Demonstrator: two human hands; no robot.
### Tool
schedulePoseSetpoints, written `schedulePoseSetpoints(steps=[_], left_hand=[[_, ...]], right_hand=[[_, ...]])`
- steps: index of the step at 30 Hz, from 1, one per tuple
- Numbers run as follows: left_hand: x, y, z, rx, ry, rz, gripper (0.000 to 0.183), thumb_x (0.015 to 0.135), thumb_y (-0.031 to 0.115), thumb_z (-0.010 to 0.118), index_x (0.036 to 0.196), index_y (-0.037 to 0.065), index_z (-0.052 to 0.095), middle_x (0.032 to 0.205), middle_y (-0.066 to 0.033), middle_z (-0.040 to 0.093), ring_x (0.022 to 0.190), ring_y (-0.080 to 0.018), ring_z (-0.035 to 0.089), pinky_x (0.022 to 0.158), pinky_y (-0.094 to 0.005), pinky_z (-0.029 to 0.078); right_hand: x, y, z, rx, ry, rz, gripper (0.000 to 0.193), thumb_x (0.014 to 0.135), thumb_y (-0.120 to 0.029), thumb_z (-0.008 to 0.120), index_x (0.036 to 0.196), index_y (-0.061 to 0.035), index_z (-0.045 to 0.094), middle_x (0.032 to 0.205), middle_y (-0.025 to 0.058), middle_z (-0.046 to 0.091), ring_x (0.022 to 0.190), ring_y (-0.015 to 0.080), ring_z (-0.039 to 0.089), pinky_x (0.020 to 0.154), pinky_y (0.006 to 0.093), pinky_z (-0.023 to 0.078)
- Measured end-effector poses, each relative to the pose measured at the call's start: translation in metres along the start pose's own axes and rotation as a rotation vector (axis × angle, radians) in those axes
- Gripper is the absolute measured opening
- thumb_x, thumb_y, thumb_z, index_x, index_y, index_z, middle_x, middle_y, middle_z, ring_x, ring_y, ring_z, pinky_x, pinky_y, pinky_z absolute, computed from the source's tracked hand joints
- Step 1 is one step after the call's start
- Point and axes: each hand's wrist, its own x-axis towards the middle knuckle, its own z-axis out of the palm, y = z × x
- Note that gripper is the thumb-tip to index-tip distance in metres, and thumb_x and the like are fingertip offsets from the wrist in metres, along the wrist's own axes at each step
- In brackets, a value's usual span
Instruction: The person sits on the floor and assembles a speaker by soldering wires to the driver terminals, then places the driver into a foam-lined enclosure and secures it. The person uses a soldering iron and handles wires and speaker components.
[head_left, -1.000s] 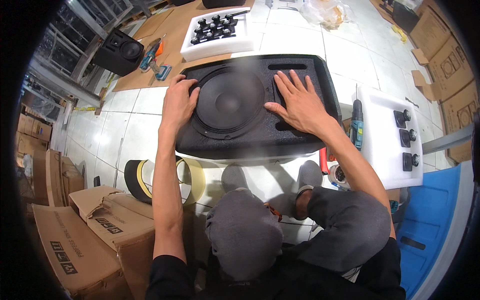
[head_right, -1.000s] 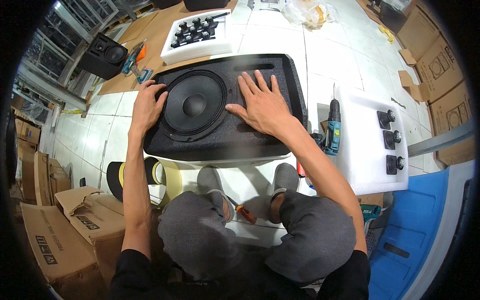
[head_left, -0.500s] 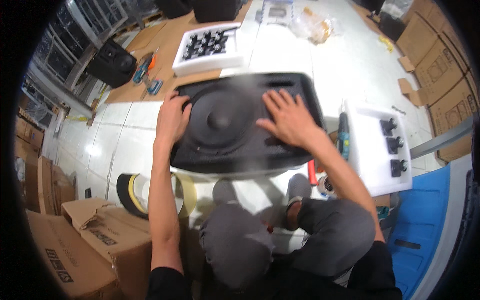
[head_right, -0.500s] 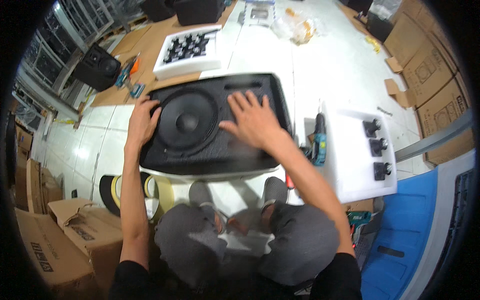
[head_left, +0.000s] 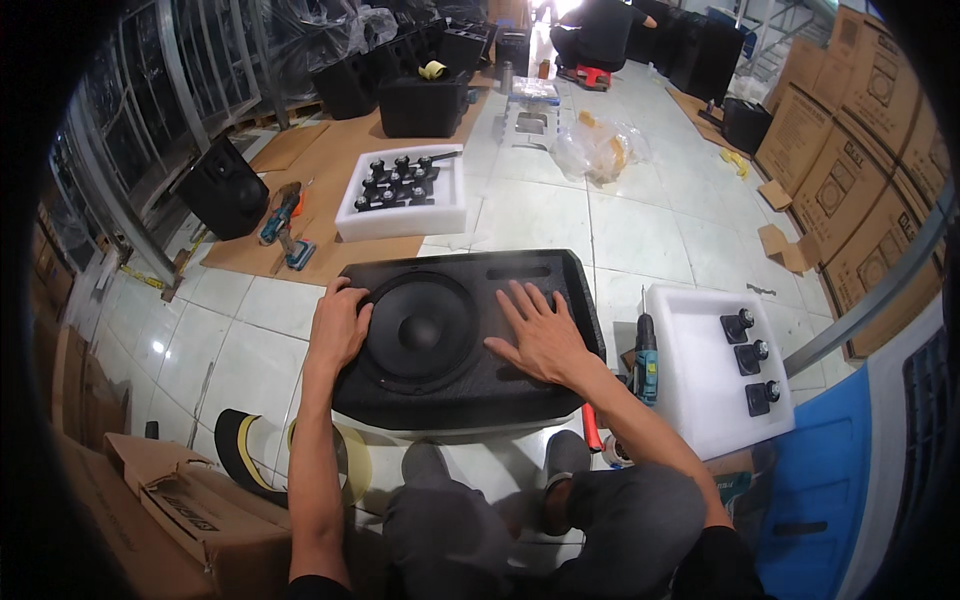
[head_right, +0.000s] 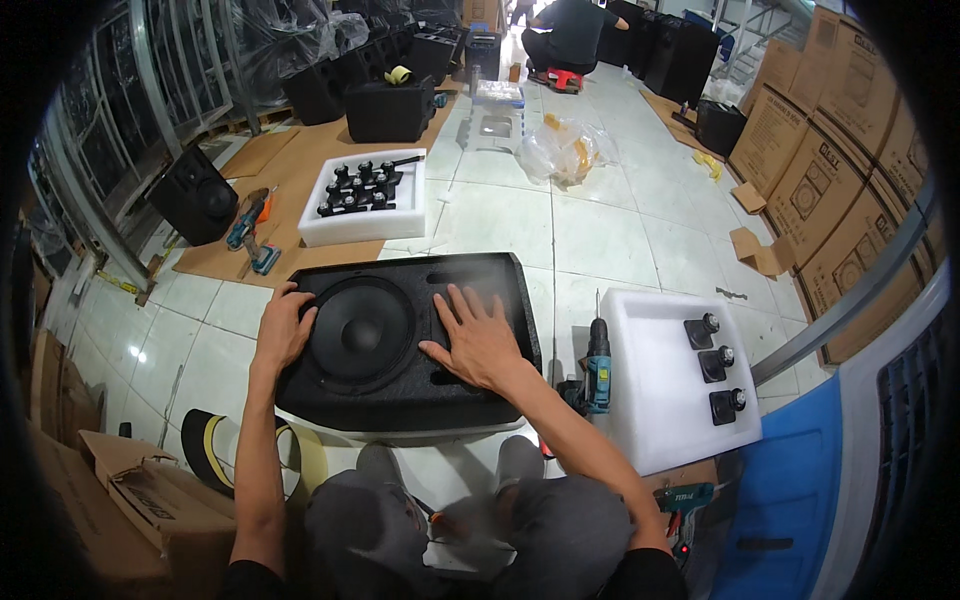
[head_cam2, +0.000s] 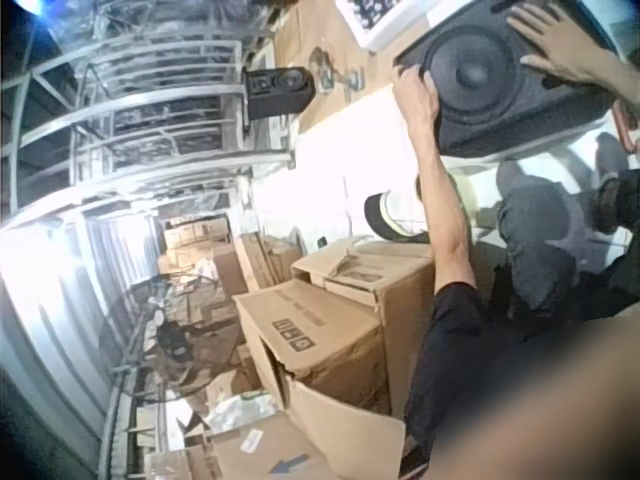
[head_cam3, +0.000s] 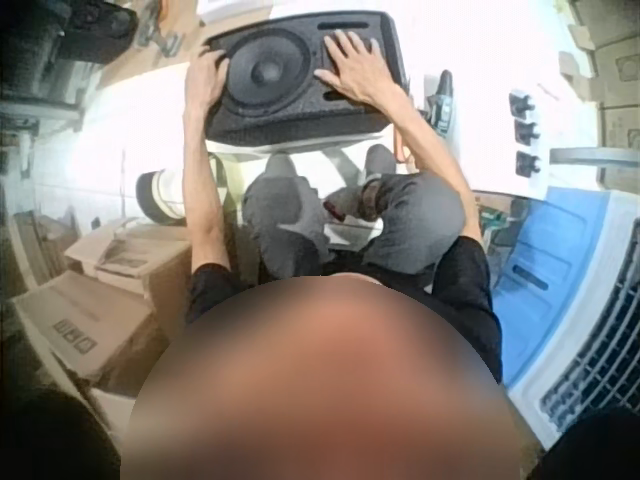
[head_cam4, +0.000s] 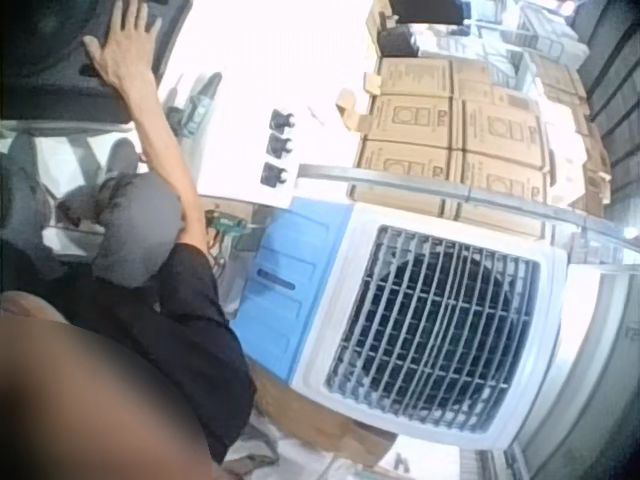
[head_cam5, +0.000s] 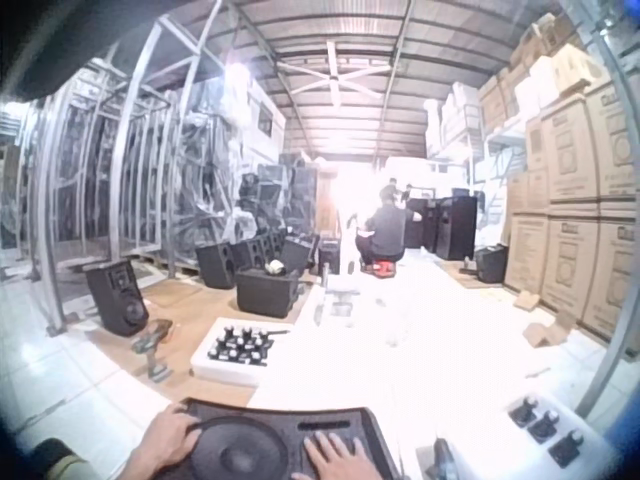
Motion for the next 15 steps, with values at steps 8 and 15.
schedulePoseSetpoints(steps=[8, 15], left_hand=[[-0.002, -0.002, 0.003, 0.001, 0.021, 0.027, 0.027, 0.087, 0.009, 0.069, 0.109, -0.005, 0.072, 0.113, -0.0205, 0.071, 0.122, -0.0409, 0.057, 0.103, -0.0473, 0.047], [-0.002, -0.004, 0.003, 0.006, 0.028, 0.059, 0.027, 0.087, 0.009, 0.068, 0.110, -0.005, 0.072, 0.113, -0.0209, 0.071, 0.123, -0.0408, 0.057, 0.103, -0.0477, 0.046]], right_hand=[[0.004, 0.027, -0.022, 0.092, -0.052, -0.182, 0.096, 0.085, -0.066, 0.066, 0.149, 0.0006, 0.040, 0.154, 0.0209, 0.042, 0.142, 0.0368, 0.039, 0.110, 0.0571, 0.035], [0.016, 0.038, -0.036, 0.098, -0.111, -0.279, 0.088, 0.084, -0.061, 0.070, 0.147, -0.0028, 0.045, 0.144, 0.0175, 0.050, 0.129, 0.0385, 0.048, 0.100, 0.0526, 0.043]])
